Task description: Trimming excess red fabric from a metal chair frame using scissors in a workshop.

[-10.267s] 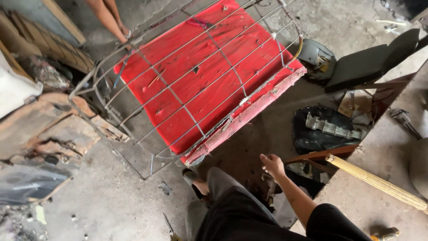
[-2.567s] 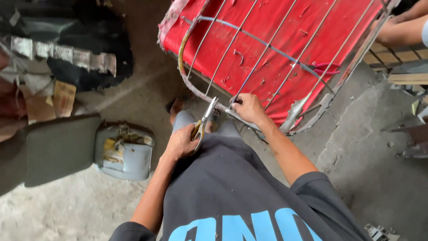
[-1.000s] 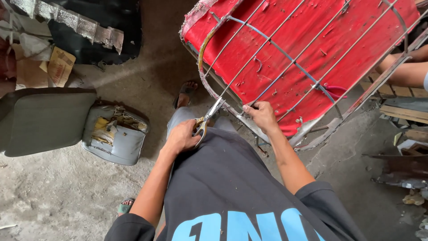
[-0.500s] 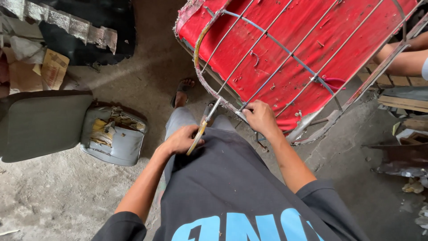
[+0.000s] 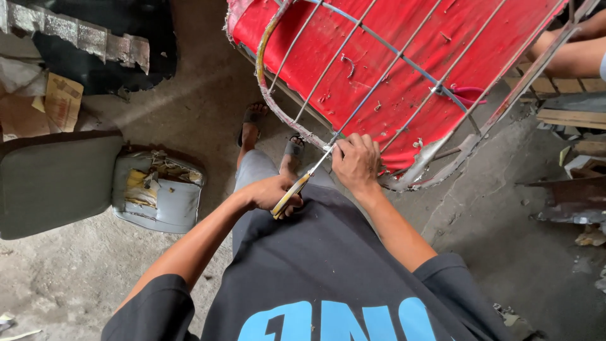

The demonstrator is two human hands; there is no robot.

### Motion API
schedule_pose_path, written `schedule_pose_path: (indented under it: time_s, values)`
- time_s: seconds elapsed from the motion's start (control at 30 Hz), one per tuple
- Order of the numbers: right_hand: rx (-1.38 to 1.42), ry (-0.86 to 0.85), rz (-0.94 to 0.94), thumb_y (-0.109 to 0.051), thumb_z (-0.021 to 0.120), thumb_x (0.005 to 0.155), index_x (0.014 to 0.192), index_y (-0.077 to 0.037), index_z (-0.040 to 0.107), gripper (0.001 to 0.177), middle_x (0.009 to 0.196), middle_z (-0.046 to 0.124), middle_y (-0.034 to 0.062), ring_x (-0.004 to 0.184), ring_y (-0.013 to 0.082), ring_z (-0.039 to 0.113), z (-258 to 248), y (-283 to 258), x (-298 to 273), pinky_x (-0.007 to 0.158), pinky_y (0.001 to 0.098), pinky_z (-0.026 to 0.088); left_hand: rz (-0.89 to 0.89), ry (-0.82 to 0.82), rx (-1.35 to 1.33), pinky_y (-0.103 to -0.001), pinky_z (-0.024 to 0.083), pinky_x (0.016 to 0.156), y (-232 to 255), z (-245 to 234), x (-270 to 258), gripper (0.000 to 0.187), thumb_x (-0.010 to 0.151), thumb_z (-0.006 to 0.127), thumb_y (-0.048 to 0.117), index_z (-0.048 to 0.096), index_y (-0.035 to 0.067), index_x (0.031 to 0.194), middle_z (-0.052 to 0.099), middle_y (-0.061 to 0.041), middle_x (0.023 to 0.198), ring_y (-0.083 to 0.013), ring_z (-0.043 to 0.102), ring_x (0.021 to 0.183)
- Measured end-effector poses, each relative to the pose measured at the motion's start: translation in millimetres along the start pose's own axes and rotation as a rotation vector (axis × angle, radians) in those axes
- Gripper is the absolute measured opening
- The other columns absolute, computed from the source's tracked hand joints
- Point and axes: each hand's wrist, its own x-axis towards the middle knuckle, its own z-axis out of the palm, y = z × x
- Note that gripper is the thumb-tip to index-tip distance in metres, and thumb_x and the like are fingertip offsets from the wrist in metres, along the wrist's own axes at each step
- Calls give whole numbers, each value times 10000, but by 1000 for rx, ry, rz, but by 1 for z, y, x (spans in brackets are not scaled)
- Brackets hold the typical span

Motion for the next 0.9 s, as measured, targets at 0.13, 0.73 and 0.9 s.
schedule_pose_path:
  time_s: [0.13, 0.73, 0.9]
  values:
    - [-42, 107, -16, -268, 726, 834, 883, -214, 787, 96, 832, 615, -4, 858, 240, 623, -11, -12, 2, 768, 415, 486, 26, 45, -32, -325, 615, 576, 1, 9, 1, 250, 817, 717, 257, 702, 48, 681, 709, -106, 598, -213, 728, 549]
    - [-86, 307, -170, -204, 665, 836, 726, -218, 606, 126, 766, 550, -55, 775, 176, 598, -3, -5, 3, 755, 352, 463, -75, 352, -313, -291, 518, 433, 17, 37, 76, 332, 766, 735, 327, 704, 12, 866, 698, -139, 634, -156, 615, 496]
    - [-79, 303, -166, -190, 633, 829, 697, -218, 556, 155, 748, 525, -52, 765, 179, 587, -13, -11, 7, 740, 349, 461, -22, 407, -235, -312, 560, 438, -38, 33, 123, 308, 765, 758, 288, 735, -1, 872, 692, -109, 606, -172, 654, 494]
